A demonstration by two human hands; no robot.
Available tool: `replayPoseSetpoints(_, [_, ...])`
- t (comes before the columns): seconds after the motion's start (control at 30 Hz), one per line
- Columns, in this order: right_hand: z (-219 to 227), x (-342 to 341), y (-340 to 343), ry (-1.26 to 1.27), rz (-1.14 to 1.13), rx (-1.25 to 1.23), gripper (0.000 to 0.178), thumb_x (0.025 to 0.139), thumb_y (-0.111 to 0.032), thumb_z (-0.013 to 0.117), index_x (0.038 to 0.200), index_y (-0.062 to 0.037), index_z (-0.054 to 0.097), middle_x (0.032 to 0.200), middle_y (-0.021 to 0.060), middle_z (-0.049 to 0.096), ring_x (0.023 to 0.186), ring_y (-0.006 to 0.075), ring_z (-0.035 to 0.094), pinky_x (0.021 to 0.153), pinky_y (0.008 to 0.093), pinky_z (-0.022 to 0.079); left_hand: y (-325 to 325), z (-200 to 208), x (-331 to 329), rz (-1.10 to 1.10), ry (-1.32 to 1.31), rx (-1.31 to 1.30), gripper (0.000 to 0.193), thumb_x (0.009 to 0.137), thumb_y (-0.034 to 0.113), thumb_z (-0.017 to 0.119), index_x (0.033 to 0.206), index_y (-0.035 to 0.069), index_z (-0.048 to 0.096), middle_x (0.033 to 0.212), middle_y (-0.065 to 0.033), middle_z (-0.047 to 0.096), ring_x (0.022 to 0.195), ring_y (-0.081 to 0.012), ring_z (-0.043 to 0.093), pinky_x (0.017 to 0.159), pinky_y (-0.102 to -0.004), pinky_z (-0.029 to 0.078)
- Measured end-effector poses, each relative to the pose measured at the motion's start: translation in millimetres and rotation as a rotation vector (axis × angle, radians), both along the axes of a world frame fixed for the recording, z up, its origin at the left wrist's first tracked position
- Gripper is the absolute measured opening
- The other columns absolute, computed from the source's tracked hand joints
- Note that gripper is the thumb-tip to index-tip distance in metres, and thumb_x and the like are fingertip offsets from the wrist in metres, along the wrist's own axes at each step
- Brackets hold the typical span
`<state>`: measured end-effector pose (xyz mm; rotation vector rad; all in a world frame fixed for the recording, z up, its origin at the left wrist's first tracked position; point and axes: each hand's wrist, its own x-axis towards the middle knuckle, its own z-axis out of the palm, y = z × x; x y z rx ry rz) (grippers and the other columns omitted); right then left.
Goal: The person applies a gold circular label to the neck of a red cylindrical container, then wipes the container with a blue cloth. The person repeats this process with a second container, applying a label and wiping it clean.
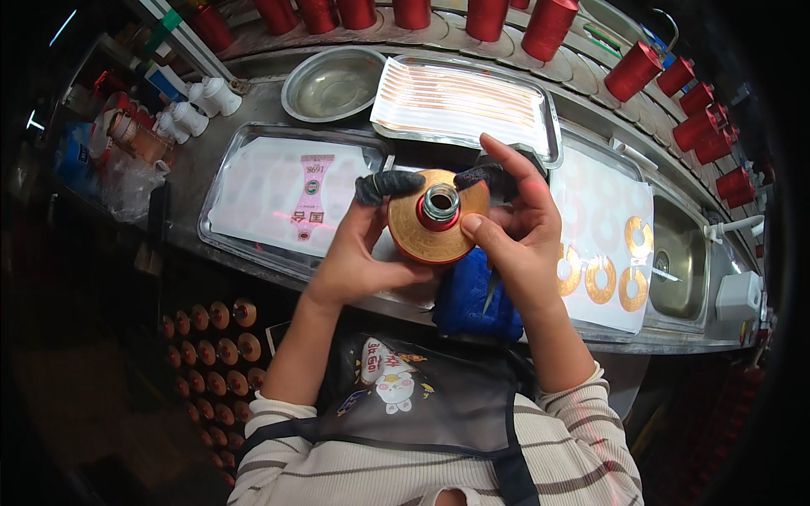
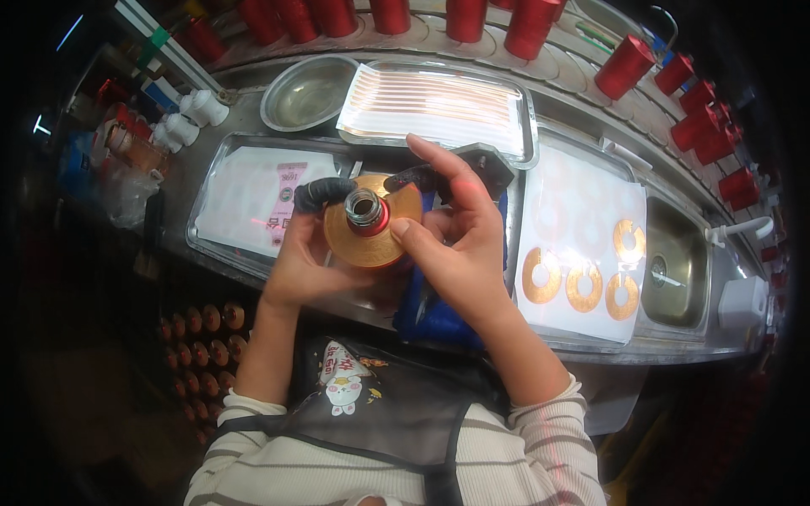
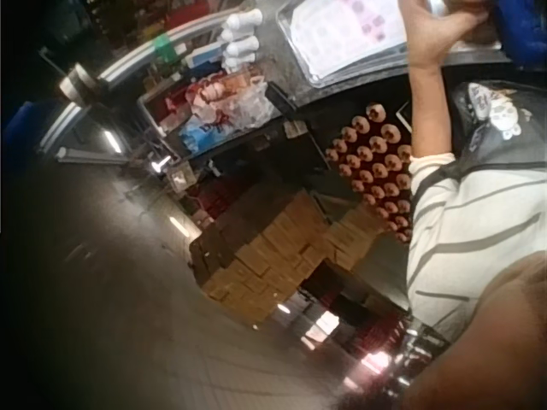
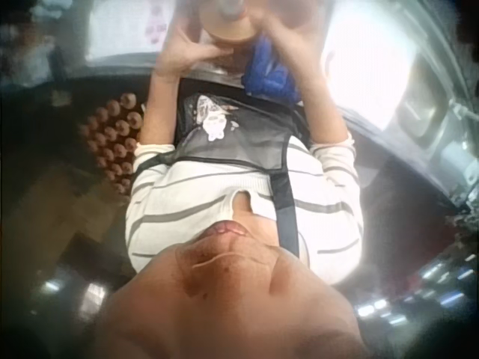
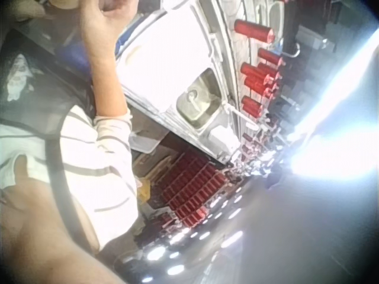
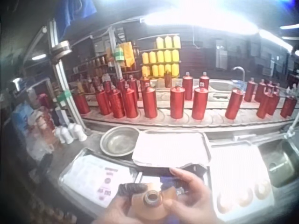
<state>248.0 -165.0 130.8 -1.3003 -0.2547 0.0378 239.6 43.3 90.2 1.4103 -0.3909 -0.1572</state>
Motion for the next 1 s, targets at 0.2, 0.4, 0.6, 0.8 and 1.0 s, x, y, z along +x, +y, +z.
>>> replayPoseSetpoints(0.2, [2.5, -2.5, 0.7, 0.001, -0.027, -0.056, 0.066, 0.083, 0.006, 0.065, 0.144, 0.0045, 0.041, 0.146, 0.0118, 0.046, 0.083, 0.0049, 0.064, 0.067, 0.0165, 0.05, -11.7, 12.4, -6.7, 0.066, 0.107, -0.159, 0.087, 0.071, 0.01, 0.087, 0.144, 0.007, 0.041, 0.139, -0.0092, 0.051, 0.133, -0.0213, 0.046, 0.114, -0.0372, 0.033])
replayPoseSetpoints(0.4, [1.0, -3.8, 0.3, 0.082, -0.145, 0.02, 0.063, 0.082, 0.006, 0.064, 0.142, 0.0009, 0.045, 0.125, 0.0069, 0.057, 0.067, -0.0005, 0.053, 0.056, 0.0142, 0.04, 3.2, 19.0, 28.6, -0.153, 0.098, -0.07, 0.082, 0.075, 0.016, 0.085, 0.144, 0.005, 0.042, 0.141, -0.01, 0.051, 0.133, -0.0206, 0.047, 0.115, -0.037, 0.032])
replayPoseSetpoints(0.6, [7.3, 1.8, -1.2, 0.189, -0.092, -0.155, 0.051, 0.086, -0.002, 0.066, 0.134, -0.0001, 0.052, 0.113, 0.0034, 0.06, 0.068, -0.0015, 0.051, 0.06, 0.0146, 0.041, -15.4, 25.1, 8.0, 0.075, 0.196, -0.152, 0.065, 0.086, 0.023, 0.07, 0.142, 0.003, 0.044, 0.144, -0.0165, 0.05, 0.13, -0.0255, 0.051, 0.112, -0.0403, 0.039])
replayPoseSetpoints(0.8, [-4.3, 8.3, -1.7, 0.161, 0.004, -0.067, 0.042, 0.091, -0.004, 0.063, 0.132, 0.0022, 0.053, 0.113, 0.0072, 0.064, 0.081, 0.0026, 0.062, 0.073, 0.0174, 0.05, -15.8, 30.3, 8.2, 0.024, 0.183, -0.194, 0.057, 0.088, 0.011, 0.068, 0.14, 0.003, 0.047, 0.133, -0.0113, 0.057, 0.124, -0.019, 0.055, 0.108, -0.0358, 0.042])
replayPoseSetpoints(1.0, [-10.0, 2.4, -0.3, 0.064, -0.064, -0.158, 0.043, 0.086, -0.01, 0.07, 0.127, -0.0053, 0.06, 0.111, 0.0042, 0.052, 0.065, 0.0008, 0.046, 0.057, 0.0152, 0.039, -22.4, 34.6, 6.1, 0.089, 0.195, -0.119, 0.058, 0.081, 0.012, 0.069, 0.135, 0.004, 0.051, 0.142, -0.0164, 0.051, 0.128, -0.0259, 0.053, 0.11, -0.0405, 0.04])
